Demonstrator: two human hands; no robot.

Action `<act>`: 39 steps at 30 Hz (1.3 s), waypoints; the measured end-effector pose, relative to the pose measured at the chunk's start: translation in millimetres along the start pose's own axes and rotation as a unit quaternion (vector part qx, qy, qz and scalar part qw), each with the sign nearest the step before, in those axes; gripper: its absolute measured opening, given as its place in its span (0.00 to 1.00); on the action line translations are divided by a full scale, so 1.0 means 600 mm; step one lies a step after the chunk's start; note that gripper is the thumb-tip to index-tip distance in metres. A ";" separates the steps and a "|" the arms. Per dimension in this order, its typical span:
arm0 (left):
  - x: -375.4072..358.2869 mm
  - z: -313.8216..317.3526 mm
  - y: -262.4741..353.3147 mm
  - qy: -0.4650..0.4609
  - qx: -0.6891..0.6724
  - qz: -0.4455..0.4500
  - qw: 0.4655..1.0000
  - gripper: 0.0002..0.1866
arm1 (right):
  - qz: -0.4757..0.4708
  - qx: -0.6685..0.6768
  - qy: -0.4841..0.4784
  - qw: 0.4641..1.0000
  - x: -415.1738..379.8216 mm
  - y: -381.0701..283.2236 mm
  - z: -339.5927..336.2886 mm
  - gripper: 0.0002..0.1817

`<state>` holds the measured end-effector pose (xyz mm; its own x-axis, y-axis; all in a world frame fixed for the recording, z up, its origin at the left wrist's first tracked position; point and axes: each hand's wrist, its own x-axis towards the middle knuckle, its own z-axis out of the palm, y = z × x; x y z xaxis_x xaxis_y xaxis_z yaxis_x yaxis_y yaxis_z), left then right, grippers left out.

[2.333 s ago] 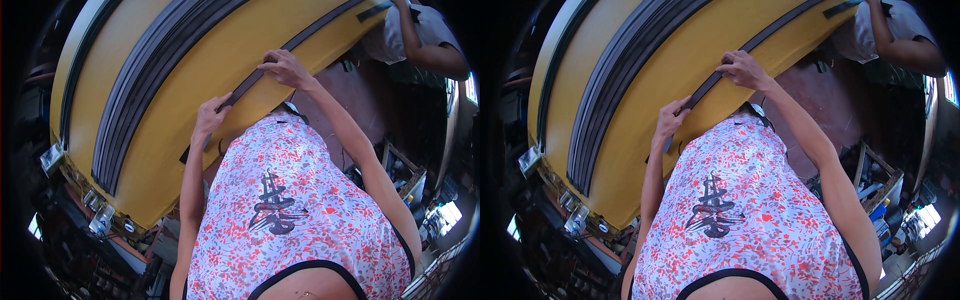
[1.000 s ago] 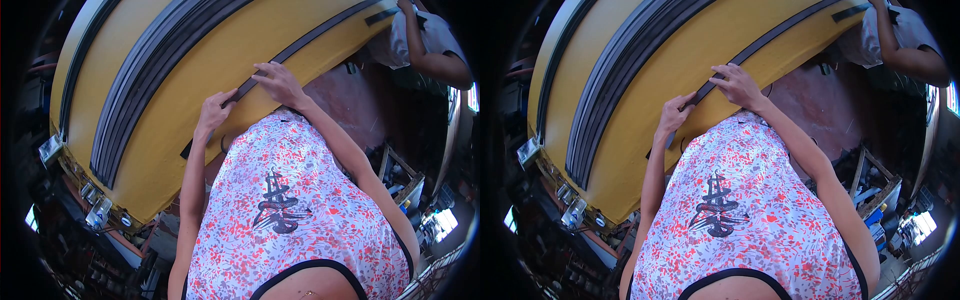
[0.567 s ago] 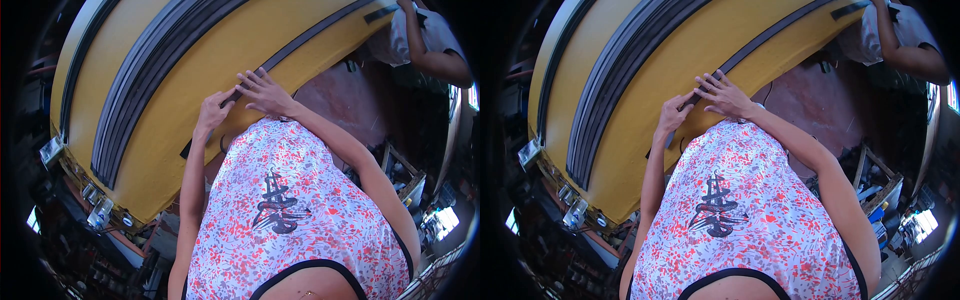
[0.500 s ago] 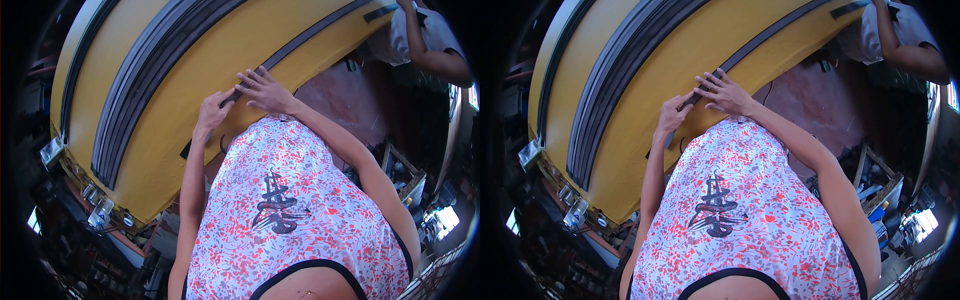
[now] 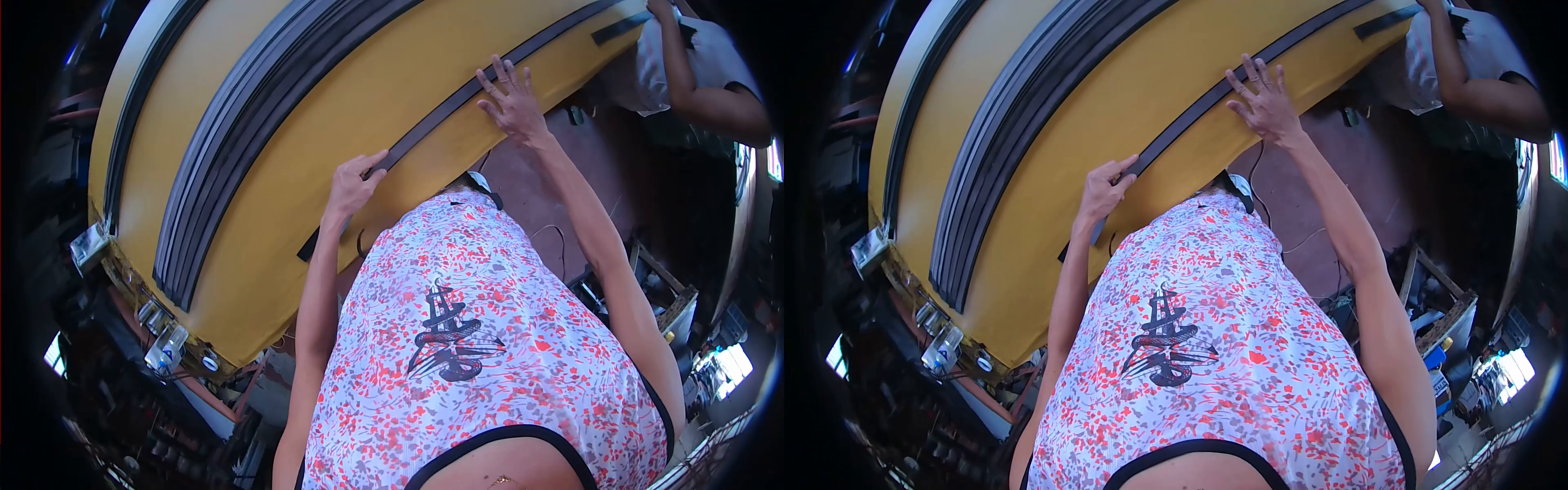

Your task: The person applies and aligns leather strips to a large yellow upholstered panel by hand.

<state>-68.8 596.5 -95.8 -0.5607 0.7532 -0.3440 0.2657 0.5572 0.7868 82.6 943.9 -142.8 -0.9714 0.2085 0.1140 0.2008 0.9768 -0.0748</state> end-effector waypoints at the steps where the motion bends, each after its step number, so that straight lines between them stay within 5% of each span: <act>1: 0.009 0.006 0.006 -0.001 -0.003 0.004 1.000 0.23 | 0.001 -0.005 0.000 1.000 0.002 0.005 -0.009 0.29; 4: 0.052 0.041 0.026 0.001 0.004 0.014 1.000 0.21 | 0.016 0.064 0.067 0.996 0.011 -0.019 -0.028 0.24; 6: 0.091 0.061 0.036 0.017 -0.008 0.042 0.999 0.22 | -0.024 0.271 -0.006 0.962 0.025 -0.070 -0.033 0.16; 12: 0.109 0.052 0.062 -0.055 -0.150 -0.010 0.987 0.24 | -0.083 0.331 -0.003 0.940 0.048 -0.110 -0.017 0.12; 21: -0.034 -0.045 0.016 -0.082 -0.105 -0.148 0.980 0.24 | -0.080 0.293 -0.032 0.952 0.049 -0.100 -0.030 0.16; 39: -0.038 -0.009 -0.019 -0.020 -0.077 -0.107 0.991 0.24 | -0.120 0.236 -0.011 0.964 0.057 -0.095 -0.033 0.11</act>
<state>-63.0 571.0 -94.1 -0.5587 0.6386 -0.5293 0.0201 0.6484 0.7610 40.4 896.4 -114.7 -0.9862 -0.0261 0.1635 -0.1045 0.8641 -0.4924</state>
